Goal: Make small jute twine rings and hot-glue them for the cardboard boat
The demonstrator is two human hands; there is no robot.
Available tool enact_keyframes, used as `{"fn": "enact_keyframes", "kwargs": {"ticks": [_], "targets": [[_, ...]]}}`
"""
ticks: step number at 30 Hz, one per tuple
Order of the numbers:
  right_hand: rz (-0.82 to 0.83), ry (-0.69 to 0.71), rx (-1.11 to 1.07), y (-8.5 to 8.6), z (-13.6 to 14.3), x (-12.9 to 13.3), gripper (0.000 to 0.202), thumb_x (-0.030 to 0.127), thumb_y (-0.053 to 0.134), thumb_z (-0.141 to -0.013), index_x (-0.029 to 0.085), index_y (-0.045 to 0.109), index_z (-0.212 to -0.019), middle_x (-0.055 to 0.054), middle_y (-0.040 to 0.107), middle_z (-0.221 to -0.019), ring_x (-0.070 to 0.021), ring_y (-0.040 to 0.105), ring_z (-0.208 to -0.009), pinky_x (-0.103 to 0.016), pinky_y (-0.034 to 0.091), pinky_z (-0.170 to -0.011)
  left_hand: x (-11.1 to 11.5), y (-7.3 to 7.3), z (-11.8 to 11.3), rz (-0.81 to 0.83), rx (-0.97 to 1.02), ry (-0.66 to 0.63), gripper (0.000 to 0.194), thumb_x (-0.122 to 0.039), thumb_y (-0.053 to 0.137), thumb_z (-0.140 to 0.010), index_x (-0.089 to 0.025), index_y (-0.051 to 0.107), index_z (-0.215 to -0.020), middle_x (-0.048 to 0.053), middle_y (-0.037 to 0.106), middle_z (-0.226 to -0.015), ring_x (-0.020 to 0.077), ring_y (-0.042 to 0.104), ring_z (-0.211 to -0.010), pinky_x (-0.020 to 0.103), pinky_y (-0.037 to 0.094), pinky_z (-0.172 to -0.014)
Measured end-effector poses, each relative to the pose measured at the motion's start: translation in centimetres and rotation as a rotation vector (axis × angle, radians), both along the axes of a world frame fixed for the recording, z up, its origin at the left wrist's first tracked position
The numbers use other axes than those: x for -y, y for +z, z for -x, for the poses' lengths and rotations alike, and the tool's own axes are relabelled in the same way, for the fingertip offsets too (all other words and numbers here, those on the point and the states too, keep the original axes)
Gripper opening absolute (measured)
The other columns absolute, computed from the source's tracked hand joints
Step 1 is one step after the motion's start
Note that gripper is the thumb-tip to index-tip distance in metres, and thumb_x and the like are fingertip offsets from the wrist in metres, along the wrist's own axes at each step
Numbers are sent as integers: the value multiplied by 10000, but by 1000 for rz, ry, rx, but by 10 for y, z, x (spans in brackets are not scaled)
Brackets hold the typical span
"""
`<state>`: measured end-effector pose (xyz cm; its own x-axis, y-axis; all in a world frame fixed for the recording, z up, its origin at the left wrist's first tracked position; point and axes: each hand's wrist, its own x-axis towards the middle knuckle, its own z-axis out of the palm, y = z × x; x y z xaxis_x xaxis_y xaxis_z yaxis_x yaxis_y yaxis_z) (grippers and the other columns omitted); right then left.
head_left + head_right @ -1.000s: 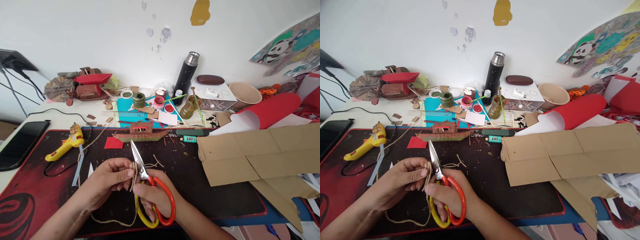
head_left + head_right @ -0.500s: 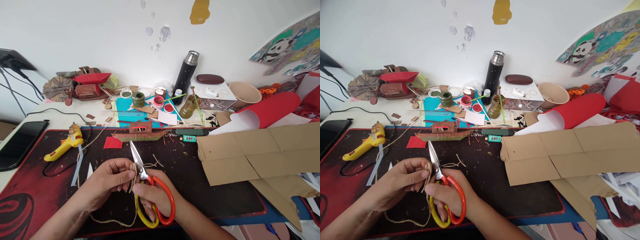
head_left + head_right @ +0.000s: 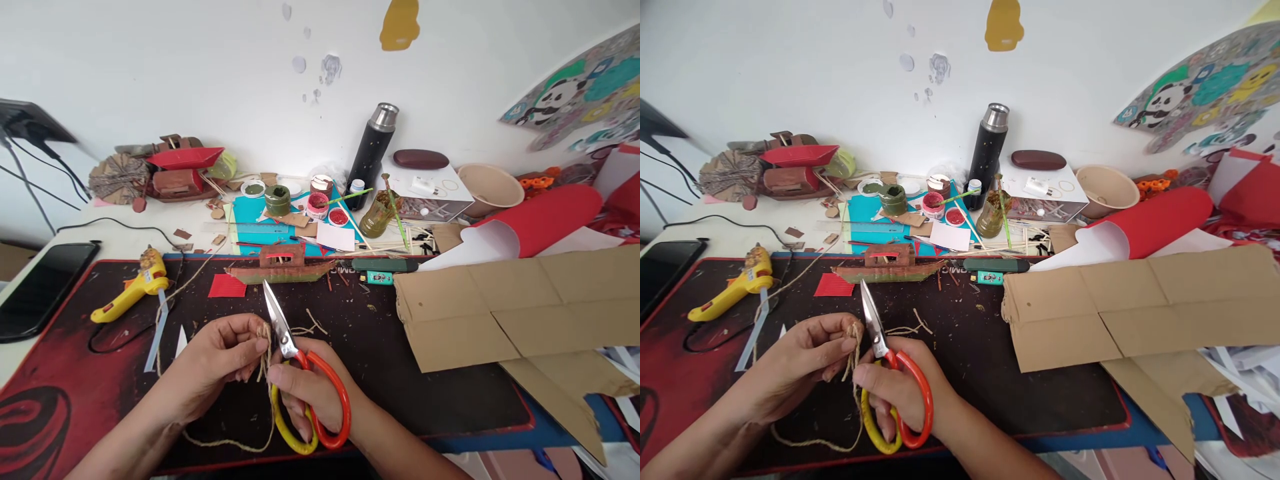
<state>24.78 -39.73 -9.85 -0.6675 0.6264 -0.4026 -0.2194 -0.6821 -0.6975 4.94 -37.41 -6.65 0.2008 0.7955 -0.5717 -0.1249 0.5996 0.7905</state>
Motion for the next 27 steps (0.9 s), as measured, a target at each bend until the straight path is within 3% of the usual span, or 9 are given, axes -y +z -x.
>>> {"fn": "enact_keyframes", "kwargs": {"ticks": [8, 16, 21, 27], "targets": [[-43, -221, 69, 7, 0, -7, 571, 726, 830, -877, 204, 627, -988, 121, 502, -505, -83, 443, -319, -177, 371, -336, 4, -2, 3, -110, -97, -83, 389, -482, 1025, -664, -188, 781, -740, -8, 652, -604, 107, 495, -505, 213, 399, -476], [-128, -205, 131, 0, 0, -2, 503, 648, 859, -909, 207, 668, -1058, 86, 565, -502, -99, 495, -363, -167, 412, -385, 6, -2, 0, -185, -180, -162, 283, -479, 928, -765, -230, 795, -754, -22, 661, -629, 135, 536, -538, 234, 422, -517], [-144, -196, 183, 2, 3, -4, 571, 734, 815, -893, 210, 627, -1020, 98, 531, -463, -106, 466, -337, -180, 393, -356, 7, -3, 1, -192, -169, -190, 284, -460, 938, -767, -211, 802, -776, -16, 664, -629, 127, 541, -532, 233, 444, -530], [-112, -221, 148, 3, 4, -8, 496, 630, 864, -895, 228, 586, -977, 115, 532, -447, -97, 446, -316, -166, 393, -337, 10, -7, 4, -203, -149, -193, 286, -470, 898, -830, -204, 802, -789, 12, 731, -660, 146, 610, -579, 246, 505, -586]]}}
